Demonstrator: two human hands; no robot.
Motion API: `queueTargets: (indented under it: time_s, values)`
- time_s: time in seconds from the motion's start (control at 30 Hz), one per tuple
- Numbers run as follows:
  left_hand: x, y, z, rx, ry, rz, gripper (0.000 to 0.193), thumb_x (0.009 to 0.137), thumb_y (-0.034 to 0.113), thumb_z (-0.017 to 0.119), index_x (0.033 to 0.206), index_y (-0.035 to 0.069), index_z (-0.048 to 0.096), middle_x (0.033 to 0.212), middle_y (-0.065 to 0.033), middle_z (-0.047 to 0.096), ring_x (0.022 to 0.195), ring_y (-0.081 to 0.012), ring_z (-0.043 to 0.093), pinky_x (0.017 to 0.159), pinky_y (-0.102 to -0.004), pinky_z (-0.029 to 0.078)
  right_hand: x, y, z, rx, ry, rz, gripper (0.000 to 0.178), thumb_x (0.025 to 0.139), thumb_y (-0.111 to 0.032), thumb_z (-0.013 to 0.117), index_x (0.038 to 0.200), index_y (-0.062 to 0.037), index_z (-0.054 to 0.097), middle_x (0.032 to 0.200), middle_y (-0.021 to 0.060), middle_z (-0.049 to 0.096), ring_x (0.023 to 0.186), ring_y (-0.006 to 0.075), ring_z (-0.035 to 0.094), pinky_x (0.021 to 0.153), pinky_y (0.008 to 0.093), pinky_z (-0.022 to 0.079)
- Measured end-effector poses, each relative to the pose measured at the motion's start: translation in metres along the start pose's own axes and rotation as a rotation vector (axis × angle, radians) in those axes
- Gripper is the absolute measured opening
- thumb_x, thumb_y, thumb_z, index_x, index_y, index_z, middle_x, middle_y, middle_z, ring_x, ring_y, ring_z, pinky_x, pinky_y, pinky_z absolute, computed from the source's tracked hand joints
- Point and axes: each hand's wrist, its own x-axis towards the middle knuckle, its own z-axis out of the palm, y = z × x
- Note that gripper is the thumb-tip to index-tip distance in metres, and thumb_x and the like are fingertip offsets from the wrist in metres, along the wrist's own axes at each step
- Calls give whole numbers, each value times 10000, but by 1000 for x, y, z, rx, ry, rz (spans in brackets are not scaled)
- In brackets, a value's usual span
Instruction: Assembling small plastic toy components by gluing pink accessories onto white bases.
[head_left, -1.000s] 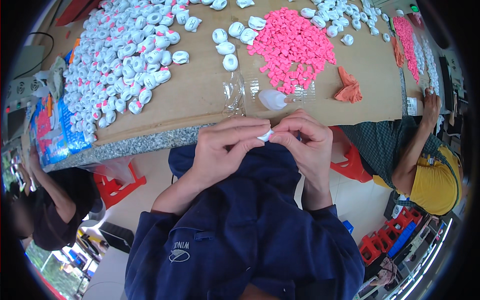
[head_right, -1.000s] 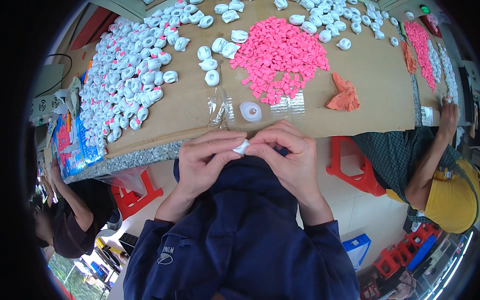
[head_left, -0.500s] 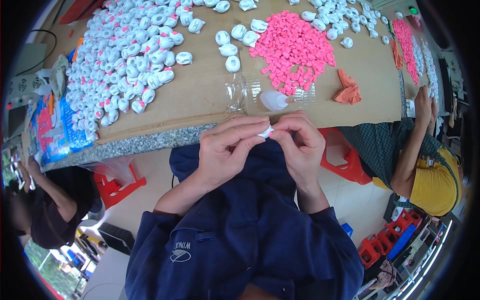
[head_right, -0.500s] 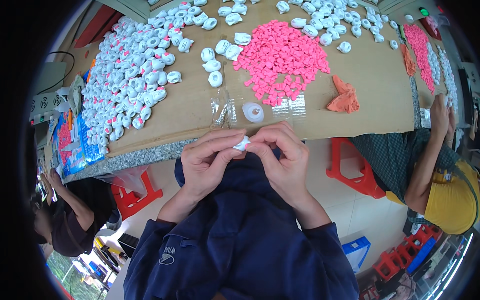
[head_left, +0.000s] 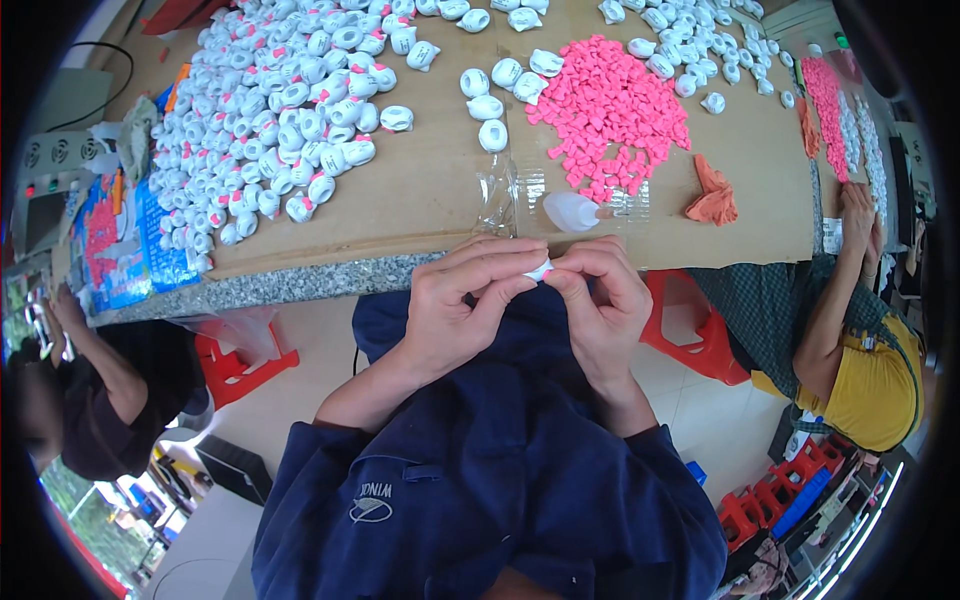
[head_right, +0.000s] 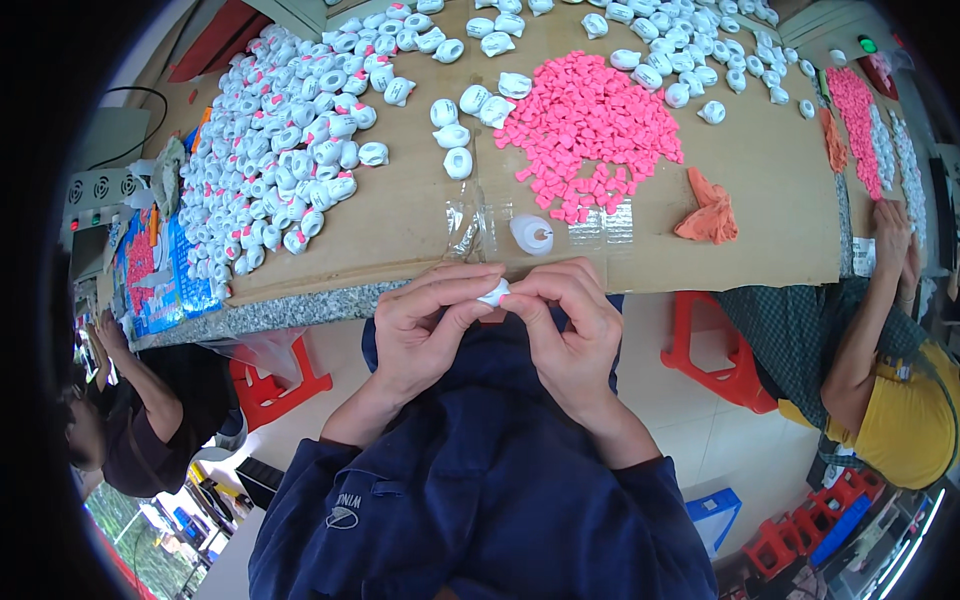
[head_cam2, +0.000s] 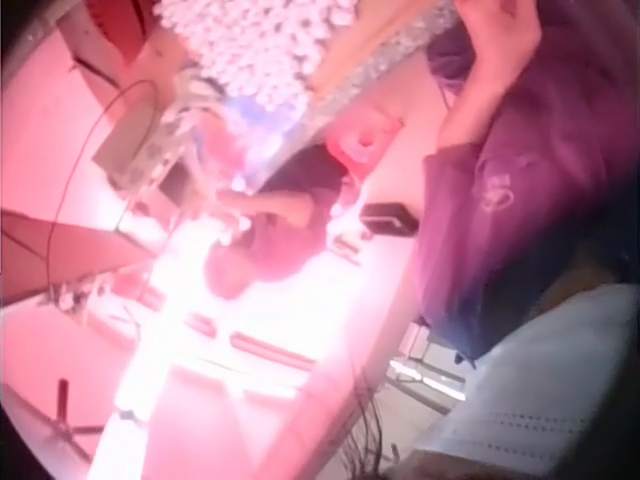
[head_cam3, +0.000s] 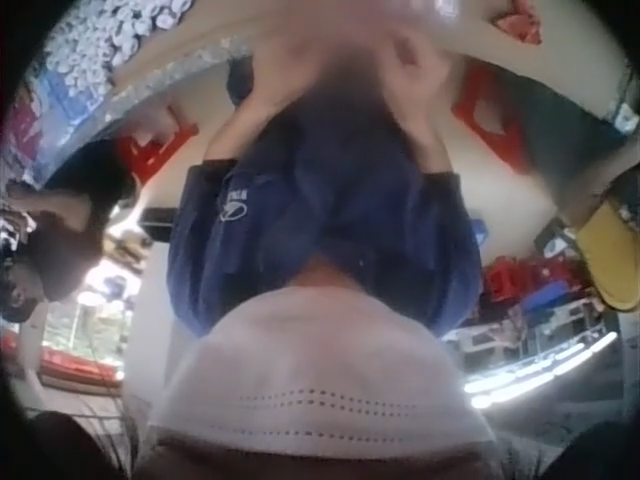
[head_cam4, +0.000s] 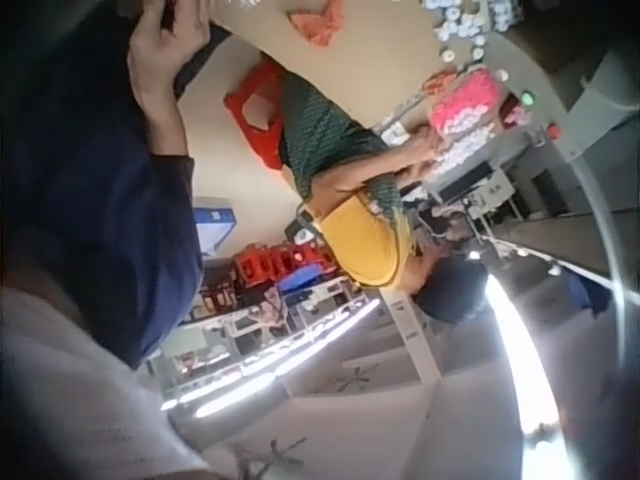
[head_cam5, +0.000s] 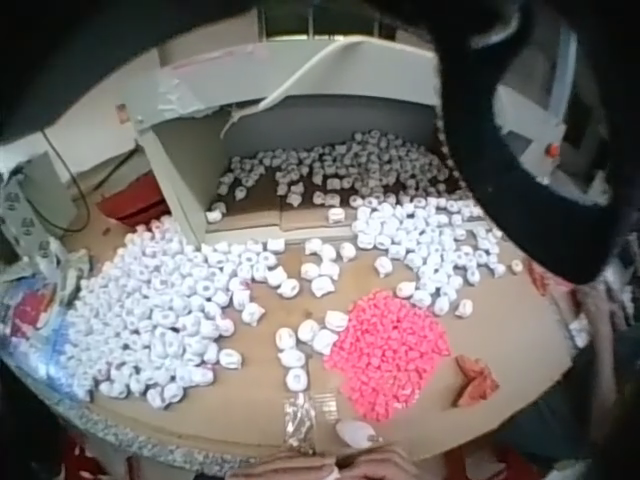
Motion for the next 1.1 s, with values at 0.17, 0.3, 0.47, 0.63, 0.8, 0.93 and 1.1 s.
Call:
queueTargets:
  time_s: [0.17,0.3,0.47,0.63,0.8,0.93,1.1]
  values:
    - [2,1,-7,35,-7,-28,178,785,-65,571,948,-23,629,1028,-153,596,853,-170,605,719,-245,506,3,-2,4,-24,-13,9,111,708,18,670,788,22,593,749,64,578,712,151,511,627,235,398]
    - [10,3,-17,-26,29,-150,191,776,-72,576,955,-24,622,1024,-143,593,910,-172,586,774,-253,486,7,1,3,-85,-2,-39,109,703,39,663,791,31,600,757,71,586,719,154,522,617,232,404]
    - [45,-1,-36,354,389,17,210,745,-18,632,954,5,624,1042,-108,564,896,-184,565,780,-279,463,9,4,-8,-142,167,2,187,673,35,685,843,28,606,864,73,579,730,144,518,613,228,403]
    - [63,-3,-23,933,397,353,242,670,111,693,896,47,631,945,-78,537,915,-278,453,774,-370,362,21,1,-3,-303,140,58,349,642,-28,736,952,9,580,978,83,558,803,154,531,673,248,421]
    - [64,-4,-2,1044,347,326,243,704,115,677,939,79,626,947,-20,577,924,-226,491,767,-347,342,23,6,-6,-345,61,-131,363,715,5,653,1050,11,514,1033,118,558,939,185,541,798,283,427]
    - [59,-10,-3,931,265,412,297,694,52,677,978,58,590,982,-52,586,877,-225,536,734,-324,387,15,5,-10,32,91,-49,337,802,9,529,1113,24,401,1015,175,563,936,203,554,820,281,426]
    - [37,14,-10,350,247,24,327,706,-68,647,1015,11,572,964,-84,559,816,-130,555,673,-227,459,5,-4,-29,73,54,14,371,775,-87,622,1085,39,461,946,143,572,786,153,536,701,232,416]
